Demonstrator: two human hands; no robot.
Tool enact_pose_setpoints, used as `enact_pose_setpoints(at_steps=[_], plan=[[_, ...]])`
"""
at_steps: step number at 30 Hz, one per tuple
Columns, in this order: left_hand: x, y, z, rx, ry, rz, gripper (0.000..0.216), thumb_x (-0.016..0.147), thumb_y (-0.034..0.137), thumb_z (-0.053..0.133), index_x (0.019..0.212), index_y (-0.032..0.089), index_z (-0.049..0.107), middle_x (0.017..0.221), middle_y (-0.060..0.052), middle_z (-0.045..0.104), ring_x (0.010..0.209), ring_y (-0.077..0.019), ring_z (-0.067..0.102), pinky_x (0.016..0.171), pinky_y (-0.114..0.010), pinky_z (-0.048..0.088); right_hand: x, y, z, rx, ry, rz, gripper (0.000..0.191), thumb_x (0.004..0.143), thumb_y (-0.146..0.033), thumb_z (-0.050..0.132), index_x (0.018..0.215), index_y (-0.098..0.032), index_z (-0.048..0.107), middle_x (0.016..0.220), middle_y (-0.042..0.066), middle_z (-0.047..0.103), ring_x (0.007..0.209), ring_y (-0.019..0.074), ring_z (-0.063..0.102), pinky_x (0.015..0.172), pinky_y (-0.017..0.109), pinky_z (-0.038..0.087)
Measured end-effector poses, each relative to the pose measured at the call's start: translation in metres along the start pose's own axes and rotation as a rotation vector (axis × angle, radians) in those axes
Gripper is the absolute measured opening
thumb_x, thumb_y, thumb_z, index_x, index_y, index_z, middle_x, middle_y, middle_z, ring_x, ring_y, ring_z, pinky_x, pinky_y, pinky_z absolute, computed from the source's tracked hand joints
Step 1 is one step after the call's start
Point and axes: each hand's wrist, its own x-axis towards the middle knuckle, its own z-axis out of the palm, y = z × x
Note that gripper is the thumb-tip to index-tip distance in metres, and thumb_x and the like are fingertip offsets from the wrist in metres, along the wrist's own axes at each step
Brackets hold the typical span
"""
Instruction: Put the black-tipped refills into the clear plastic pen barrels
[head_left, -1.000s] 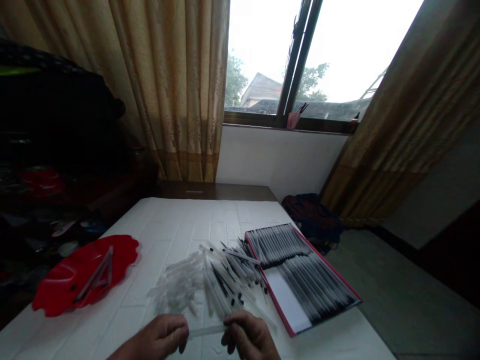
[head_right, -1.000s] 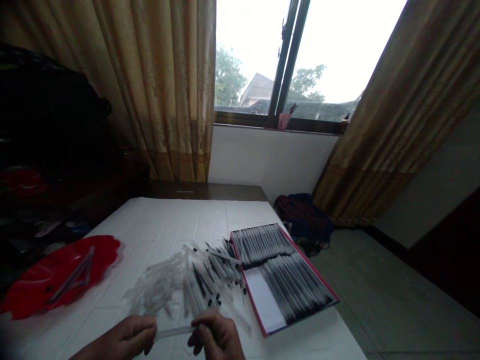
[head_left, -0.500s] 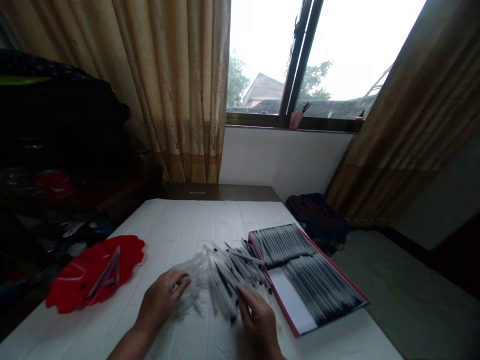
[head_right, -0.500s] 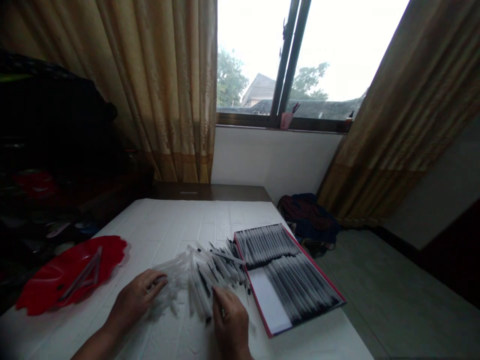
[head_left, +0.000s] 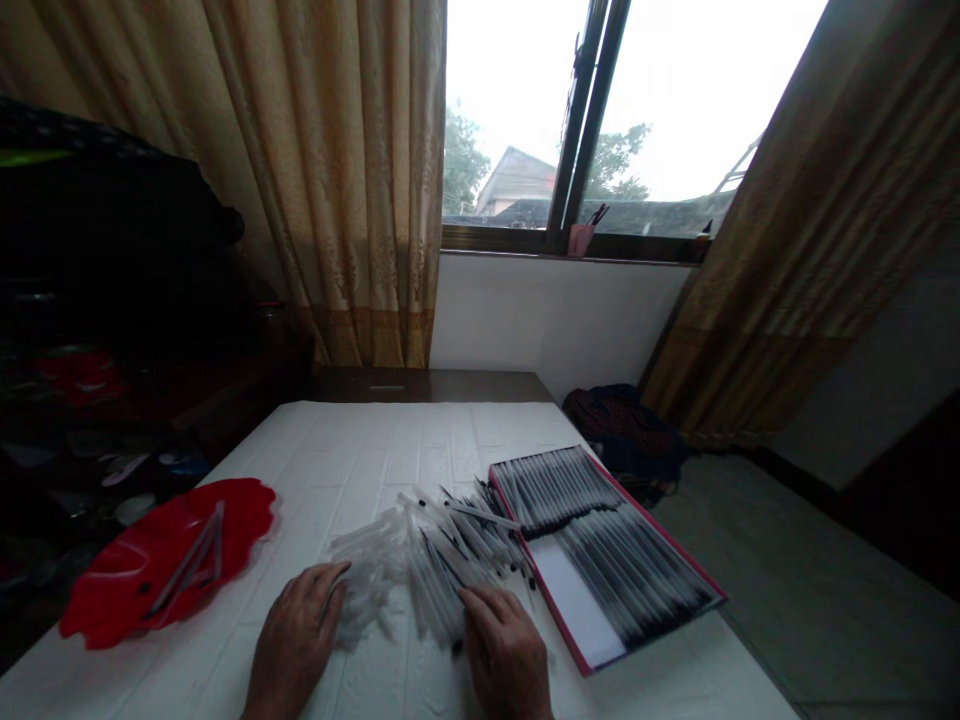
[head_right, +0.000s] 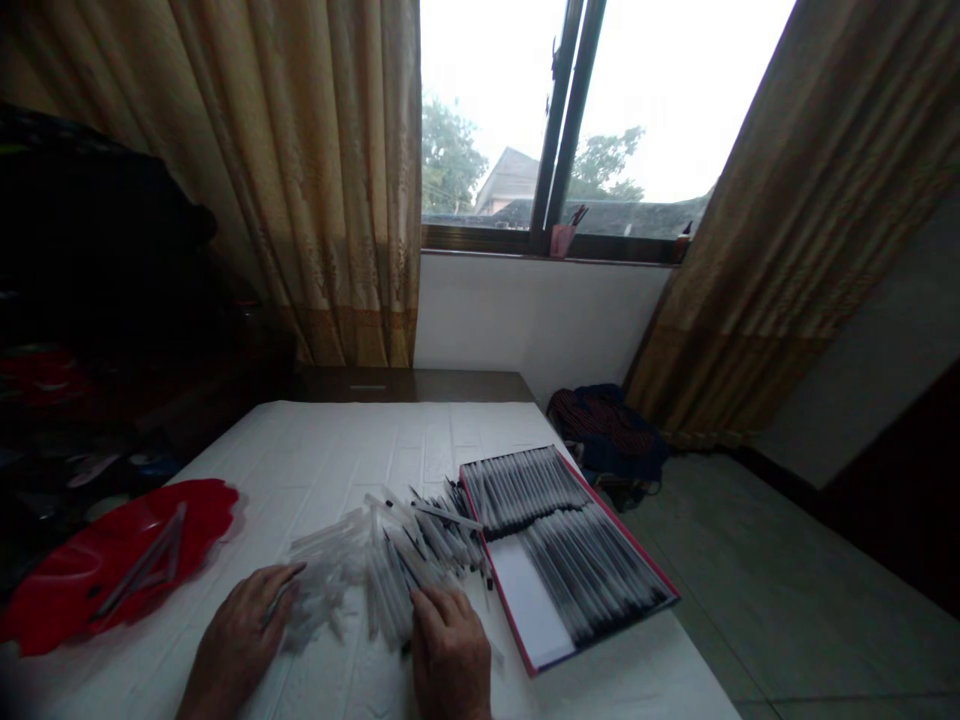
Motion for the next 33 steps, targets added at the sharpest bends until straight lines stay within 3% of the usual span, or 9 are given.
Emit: enact_pose_setpoints(at_steps=[6,9,12,18,23,27,33], plan=[[-0.011,-0.011,-0.002,0.009,0.072,-0.090,0.035,0.091,0.042,0.037,0.102,0.022,0.063,0.092,-0.004,0.068,0.086,-0.0191,0.064,0.083,-0.031,0.049,-0.019,0.009,-0.019,0.116,0.094,0.020,0.030,0.085,-0.016,0.050,0.106,-0.027,0.067,0.089,0.005,0.074,0.081,0.0216,0.068,0.072,0.030,0.054],[-0.012,-0.014,0.000,-0.010,0.061,-0.105,0.033,0.088,0.042,0.039,0.102,0.023,0.063,0.092,-0.004,0.069,0.085,-0.0198,0.065,0.083,-0.031,0.050,-0.021,0.023,-0.046,0.095,0.154,0.067,0.026,0.087,-0.019,0.050,0.105,-0.027,0.068,0.089,0.006,0.075,0.082,0.0215,0.068,0.075,0.031,0.054],[-0.012,-0.018,0.003,-0.053,0.016,-0.210,0.033,0.085,0.043,0.040,0.100,0.026,0.063,0.092,-0.001,0.070,0.084,-0.0192,0.066,0.080,-0.030,0.051,-0.018,0.050,-0.079,-0.026,0.138,0.175,0.023,0.087,-0.025,0.051,0.102,-0.023,0.070,0.092,0.007,0.074,0.085,0.0212,0.068,0.076,0.030,0.053],[-0.014,-0.025,0.007,-0.145,-0.058,-0.365,0.037,0.082,0.049,0.038,0.096,0.027,0.065,0.095,-0.001,0.070,0.088,-0.0187,0.067,0.078,-0.028,0.051,-0.012,0.095,-0.123,-0.421,-0.147,0.446,0.026,0.084,-0.022,0.049,0.098,-0.019,0.071,0.098,0.009,0.073,0.093,0.0245,0.066,0.077,0.032,0.050],[-0.015,-0.028,0.010,-0.170,-0.102,-0.442,0.038,0.080,0.051,0.039,0.095,0.028,0.066,0.095,-0.001,0.070,0.088,-0.0206,0.067,0.075,-0.030,0.053,-0.006,0.088,-0.132,-0.623,-0.336,0.532,0.021,0.083,-0.020,0.052,0.092,-0.022,0.071,0.093,0.008,0.073,0.088,0.0243,0.065,0.069,0.030,0.047],[-0.013,-0.026,0.007,-0.179,-0.112,-0.458,0.039,0.081,0.052,0.038,0.096,0.028,0.065,0.095,-0.001,0.070,0.088,-0.0212,0.067,0.074,-0.031,0.053,0.001,0.082,-0.130,-0.697,-0.398,0.549,0.014,0.081,-0.021,0.055,0.078,-0.022,0.069,0.085,0.007,0.072,0.085,0.0252,0.065,0.067,0.030,0.045],[-0.010,-0.022,0.002,-0.182,-0.104,-0.419,0.037,0.081,0.051,0.039,0.095,0.028,0.065,0.093,0.000,0.070,0.085,-0.0196,0.068,0.073,-0.029,0.053,0.004,0.087,-0.124,-0.737,-0.445,0.564,0.013,0.080,-0.015,0.054,0.081,-0.018,0.067,0.086,0.011,0.072,0.085,0.0250,0.066,0.066,0.030,0.044]])
